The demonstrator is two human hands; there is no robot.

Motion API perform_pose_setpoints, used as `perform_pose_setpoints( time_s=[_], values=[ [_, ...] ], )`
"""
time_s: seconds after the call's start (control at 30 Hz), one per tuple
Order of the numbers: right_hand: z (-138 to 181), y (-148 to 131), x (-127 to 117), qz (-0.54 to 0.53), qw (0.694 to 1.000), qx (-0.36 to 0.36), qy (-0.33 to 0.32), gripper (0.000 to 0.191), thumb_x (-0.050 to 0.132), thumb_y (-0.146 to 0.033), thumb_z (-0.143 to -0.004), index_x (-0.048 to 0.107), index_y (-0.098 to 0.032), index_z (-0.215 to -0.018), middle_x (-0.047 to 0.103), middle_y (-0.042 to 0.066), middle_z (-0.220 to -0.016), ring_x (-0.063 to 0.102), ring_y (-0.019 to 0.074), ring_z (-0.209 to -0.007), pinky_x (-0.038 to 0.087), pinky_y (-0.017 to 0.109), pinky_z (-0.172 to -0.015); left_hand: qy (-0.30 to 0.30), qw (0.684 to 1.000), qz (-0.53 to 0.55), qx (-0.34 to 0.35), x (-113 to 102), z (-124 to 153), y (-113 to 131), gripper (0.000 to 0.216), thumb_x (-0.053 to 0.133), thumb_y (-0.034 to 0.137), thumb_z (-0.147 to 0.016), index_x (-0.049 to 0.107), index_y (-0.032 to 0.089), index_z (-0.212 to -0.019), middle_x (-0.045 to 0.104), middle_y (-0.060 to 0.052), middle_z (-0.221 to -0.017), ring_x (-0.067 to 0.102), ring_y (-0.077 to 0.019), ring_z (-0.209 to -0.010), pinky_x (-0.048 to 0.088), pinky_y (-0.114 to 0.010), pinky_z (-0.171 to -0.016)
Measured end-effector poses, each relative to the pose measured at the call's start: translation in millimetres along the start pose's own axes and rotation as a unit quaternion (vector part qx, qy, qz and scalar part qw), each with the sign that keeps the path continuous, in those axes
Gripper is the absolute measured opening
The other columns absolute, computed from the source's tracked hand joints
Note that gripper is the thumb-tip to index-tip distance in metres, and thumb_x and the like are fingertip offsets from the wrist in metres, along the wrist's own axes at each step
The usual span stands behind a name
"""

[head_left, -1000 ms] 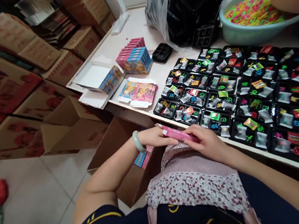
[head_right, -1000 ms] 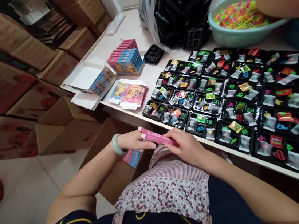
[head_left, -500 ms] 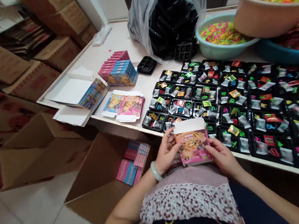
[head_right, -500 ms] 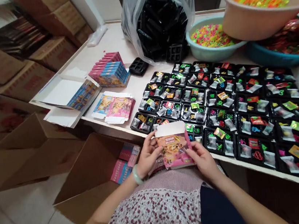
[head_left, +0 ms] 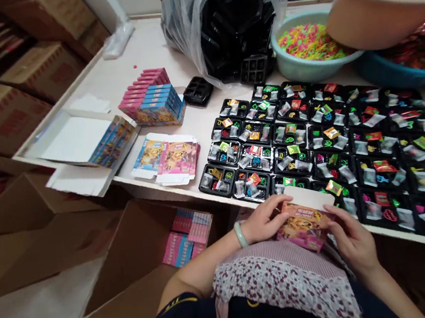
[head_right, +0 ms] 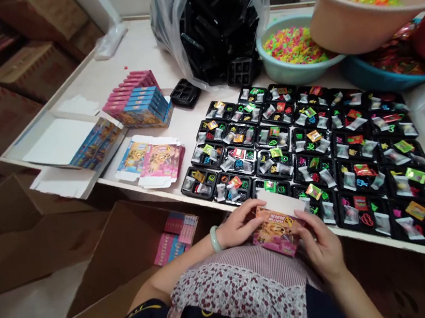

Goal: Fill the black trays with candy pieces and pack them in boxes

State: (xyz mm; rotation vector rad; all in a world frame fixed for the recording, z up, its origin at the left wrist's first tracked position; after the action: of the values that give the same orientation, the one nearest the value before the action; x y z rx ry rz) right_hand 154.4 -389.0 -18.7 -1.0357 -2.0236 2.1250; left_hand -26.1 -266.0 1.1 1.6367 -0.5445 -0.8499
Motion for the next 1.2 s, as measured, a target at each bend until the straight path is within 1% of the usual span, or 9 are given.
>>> perform_pose_setpoints(
  time_s=[0.1,0.2,0.33,0.47,0.6,0.77,0.87,1.03,1.2],
  values=[
    [1,2,-2,0.039,0.998,-0.025,-0.031,0.022,0.055,-0.040,-0.089,0.072,-0.027,-0.094,0.071,0.007,-0.098,0.066,0.0269,-0.096,0.054,0.042,-0.084,-0.006,1.000,-0.002,-0.016,8,-12,-2,0.028,0.048,0.038,-0.093,0.064,0.016,-0.099,0.063,-0.009,-0.094,0.059,-0.0178,-0.088,0.048,-0.031,-0.085],
    [-3,4,-12,0.045,0.999,0.003,0.002,0.023,0.056,-0.043,-0.087,0.071,-0.025,-0.082,0.070,0.007,-0.089,0.066,0.0257,-0.089,0.054,0.039,-0.078,-0.008,1.000,0.016,-0.012,18,-25,-1,0.031,0.046,0.038,-0.094,0.065,0.016,-0.083,0.064,-0.009,-0.087,0.059,-0.0177,-0.087,0.049,-0.032,-0.085],
    [-12,1,-29,0.011,0.998,0.037,0.056,0.025,0.056,-0.044,-0.087,0.068,-0.024,-0.079,0.067,0.006,-0.089,0.063,0.0234,-0.088,0.050,0.038,-0.082,0.034,0.994,0.094,-0.043,23,-46,1,0.024,0.058,0.036,-0.088,0.067,0.017,-0.100,0.067,-0.008,-0.098,0.062,-0.0177,-0.091,0.050,-0.032,-0.087],
    [-21,0,-36,-0.052,0.995,0.069,0.057,0.022,0.064,-0.044,-0.082,0.066,-0.023,-0.088,0.065,0.005,-0.087,0.062,0.0211,-0.084,0.051,0.036,-0.078,0.035,0.983,0.154,-0.092,31,-56,-2,0.039,0.062,0.030,-0.085,0.059,0.018,-0.122,0.067,-0.008,-0.102,0.063,-0.0158,-0.089,0.052,-0.030,-0.083],
    [-22,5,-32,-0.142,0.985,0.093,0.016,0.039,0.069,-0.044,-0.079,0.057,-0.025,-0.112,0.065,0.002,-0.085,0.062,0.0174,-0.076,0.053,0.032,-0.068,0.045,0.984,0.141,-0.102,36,-47,-6,0.027,0.063,0.028,-0.084,0.063,0.016,-0.108,0.067,-0.008,-0.104,0.064,-0.0165,-0.091,0.051,-0.030,-0.083],
    [-24,-8,-27,-0.132,0.988,0.040,-0.074,0.022,0.068,-0.043,-0.079,0.060,-0.023,-0.081,0.064,0.006,-0.095,0.062,0.0210,-0.093,0.054,0.035,-0.074,0.034,0.993,0.100,-0.043,33,-38,10,0.017,0.061,0.032,-0.087,0.064,0.016,-0.092,0.069,-0.008,-0.099,0.065,-0.0175,-0.093,0.051,-0.034,-0.086],
    [-27,-15,-23,-0.129,0.986,0.045,-0.097,0.022,0.070,-0.041,-0.078,0.059,-0.022,-0.081,0.063,0.005,-0.092,0.061,0.0196,-0.087,0.052,0.032,-0.069,0.011,0.998,0.066,-0.016,32,-40,23,0.019,0.068,0.032,-0.082,0.062,0.015,-0.079,0.069,-0.007,-0.092,0.065,-0.0162,-0.087,0.052,-0.031,-0.081],
    [-38,-19,-15,-0.140,0.981,0.086,-0.100,0.025,0.067,-0.044,-0.079,0.059,-0.021,-0.082,0.062,0.001,-0.077,0.057,0.0149,-0.068,0.047,0.028,-0.060,0.063,0.997,0.033,-0.033,24,-48,25,0.018,0.065,0.033,-0.084,0.064,0.015,-0.084,0.065,-0.004,-0.082,0.060,-0.0125,-0.074,0.049,-0.025,-0.068],
    [-38,-29,-18,-0.121,0.987,0.034,-0.105,0.024,0.064,-0.045,-0.082,0.063,-0.021,-0.076,0.065,0.004,-0.081,0.062,0.0187,-0.078,0.051,0.033,-0.068,0.019,0.999,0.030,0.009,21,-41,25,0.022,0.059,0.035,-0.089,0.067,0.015,-0.084,0.068,-0.007,-0.088,0.063,-0.0162,-0.084,0.052,-0.032,-0.080]
  ],
)
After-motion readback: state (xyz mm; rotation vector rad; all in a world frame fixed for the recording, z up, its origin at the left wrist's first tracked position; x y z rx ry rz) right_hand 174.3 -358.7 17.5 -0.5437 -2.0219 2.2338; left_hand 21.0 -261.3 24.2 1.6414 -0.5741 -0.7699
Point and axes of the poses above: each hand's wrist, its own z-axis away from the middle knuckle, its own x-axis out of the palm, y = z × x, the point moved 7 cm from there along -z, towards the middle knuckle
